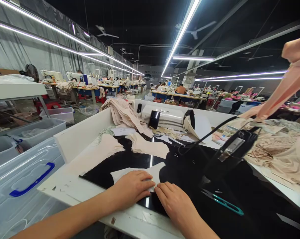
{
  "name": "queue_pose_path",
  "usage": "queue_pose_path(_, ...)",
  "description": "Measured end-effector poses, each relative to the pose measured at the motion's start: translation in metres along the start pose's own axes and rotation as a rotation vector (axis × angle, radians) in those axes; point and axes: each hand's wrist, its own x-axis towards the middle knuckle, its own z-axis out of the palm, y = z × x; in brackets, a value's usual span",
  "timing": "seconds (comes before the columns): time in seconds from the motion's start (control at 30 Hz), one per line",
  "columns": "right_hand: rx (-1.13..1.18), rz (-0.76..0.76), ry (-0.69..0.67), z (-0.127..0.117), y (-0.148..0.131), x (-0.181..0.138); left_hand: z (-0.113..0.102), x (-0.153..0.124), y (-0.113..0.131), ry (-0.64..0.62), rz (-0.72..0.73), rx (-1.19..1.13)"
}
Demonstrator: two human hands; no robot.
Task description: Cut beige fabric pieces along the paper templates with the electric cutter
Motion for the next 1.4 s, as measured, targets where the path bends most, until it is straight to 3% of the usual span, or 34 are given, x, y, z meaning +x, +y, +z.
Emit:
queue_pose_path(0.17, 0.106, 0.014, 0.080, -0.016, 0.001, 0.001, 0.001, 0.002, 0.001, -0.004, 0.013, -0.021)
queue_pose_path(0.33, 0.237, 0.168, 0.158, -0.069, 0.036, -0.025, -0.005, 0.002, 0.003, -0.025, 0.016, -0.043)
queue_pose_path(0.4, 0.116, 0.376, 0.321, -0.088, 0.059, -0.040, -0.007, 0.002, 0.005, -0.037, 0.018, -0.046)
queue_pose_path(0.47, 0.039, 0.694, 0.507, -0.098, 0.082, -0.050, -0.008, 0.003, 0.006, -0.045, 0.022, -0.045)
queue_pose_path(0.57, 0.265, 0.975, 0.784, -0.093, 0.112, -0.049, -0.007, 0.006, 0.008, -0.051, 0.038, -0.041)
queue_pose_path(0.73, 0.800, 1.148, 0.602, -0.072, 0.131, -0.017, -0.011, 0.010, 0.010, -0.065, 0.048, -0.042)
queue_pose_path(0.83, 1.003, 1.173, 0.667, -0.068, 0.121, 0.011, -0.021, 0.011, 0.016, -0.049, 0.065, -0.012)
queue_pose_path(1.0, 1.004, 1.083, 0.802, -0.070, 0.099, 0.046, -0.031, 0.014, 0.030, -0.017, 0.130, 0.072)
queue_pose_path(1.23, 1.107, 0.951, 0.843, -0.077, 0.060, 0.060, -0.017, 0.032, 0.041, -0.046, 0.293, 0.157)
queue_pose_path(1.4, 1.307, 0.896, 0.890, -0.082, 0.030, 0.064, -0.010, 0.037, 0.039, -0.074, 0.313, 0.156)
